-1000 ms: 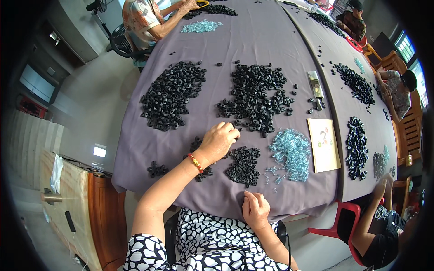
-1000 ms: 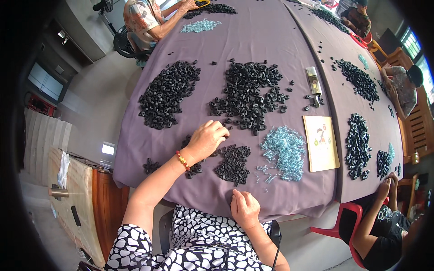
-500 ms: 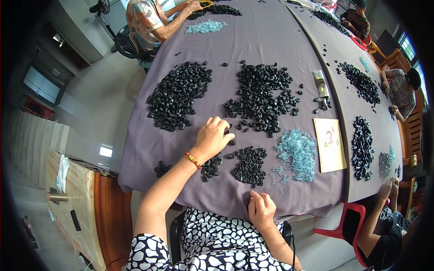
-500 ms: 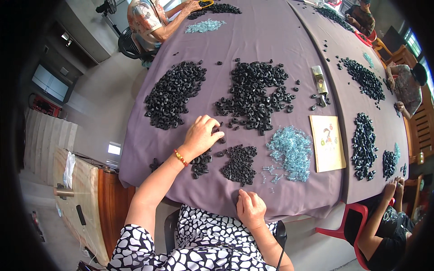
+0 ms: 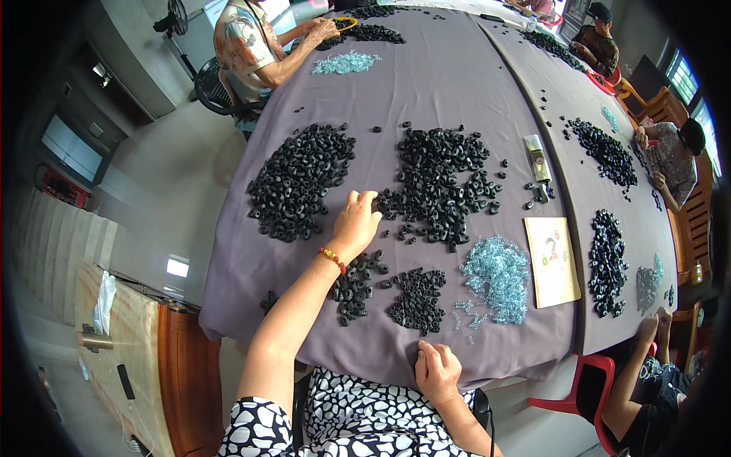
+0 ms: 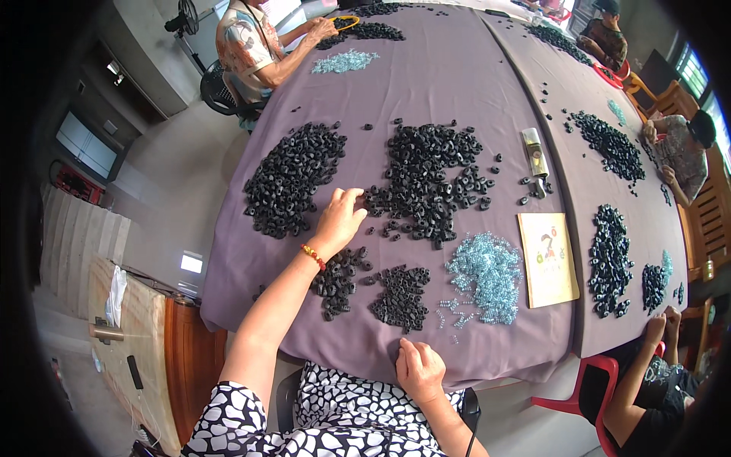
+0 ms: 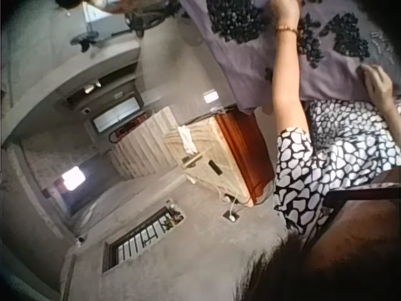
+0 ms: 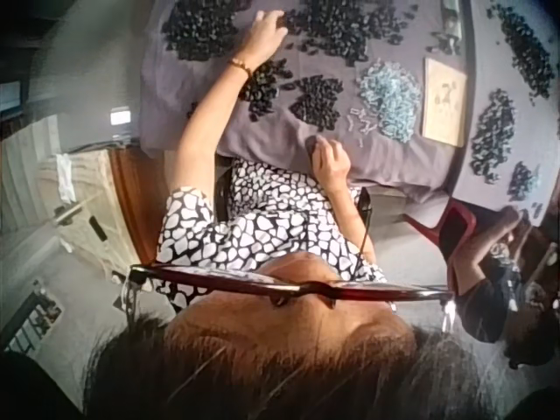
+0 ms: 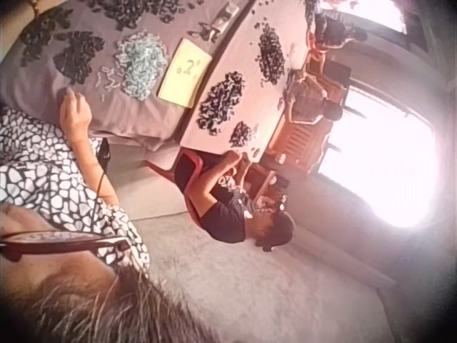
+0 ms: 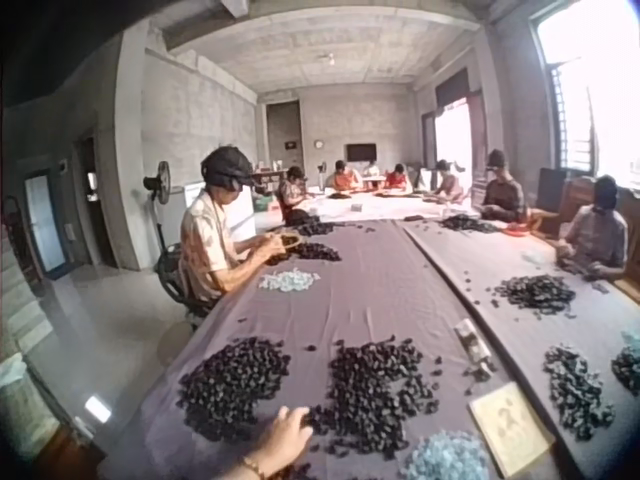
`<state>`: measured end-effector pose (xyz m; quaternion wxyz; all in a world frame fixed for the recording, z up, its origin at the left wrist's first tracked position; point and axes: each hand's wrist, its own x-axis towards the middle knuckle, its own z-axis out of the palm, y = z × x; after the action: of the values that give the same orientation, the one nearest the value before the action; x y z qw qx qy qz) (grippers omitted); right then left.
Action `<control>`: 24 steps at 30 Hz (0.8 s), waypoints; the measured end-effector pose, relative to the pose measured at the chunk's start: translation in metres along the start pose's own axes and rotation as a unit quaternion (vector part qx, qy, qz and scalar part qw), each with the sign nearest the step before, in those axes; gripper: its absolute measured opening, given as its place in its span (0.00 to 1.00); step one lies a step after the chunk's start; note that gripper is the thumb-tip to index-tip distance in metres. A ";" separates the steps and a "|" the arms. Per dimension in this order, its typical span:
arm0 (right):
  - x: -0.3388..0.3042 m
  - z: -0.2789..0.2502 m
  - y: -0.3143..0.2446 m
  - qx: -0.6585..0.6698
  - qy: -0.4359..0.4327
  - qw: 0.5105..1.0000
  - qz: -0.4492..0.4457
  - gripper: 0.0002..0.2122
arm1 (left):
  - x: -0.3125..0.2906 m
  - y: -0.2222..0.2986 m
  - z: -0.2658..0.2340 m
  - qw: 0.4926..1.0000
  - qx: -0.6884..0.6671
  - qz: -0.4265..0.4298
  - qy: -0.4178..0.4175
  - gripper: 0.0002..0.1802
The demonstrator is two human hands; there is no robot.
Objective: The person sorts small black plastic objects by hand on a grey cloth table, picking up individual items from a larger pile and placing them into smaller groupings.
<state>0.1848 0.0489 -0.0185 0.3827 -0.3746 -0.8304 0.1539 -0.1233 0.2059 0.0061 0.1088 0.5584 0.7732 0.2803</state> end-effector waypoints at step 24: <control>-0.001 0.002 0.002 -0.004 -0.008 1.000 0.009 0.12 | 0.002 -0.032 -0.007 0.881 -0.452 -0.071 -0.123 0.13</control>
<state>0.1847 0.0497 -0.0215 0.3729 -0.3826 -0.8305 0.1574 -0.1526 0.1984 -0.0056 0.4630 0.4218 0.5807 0.5201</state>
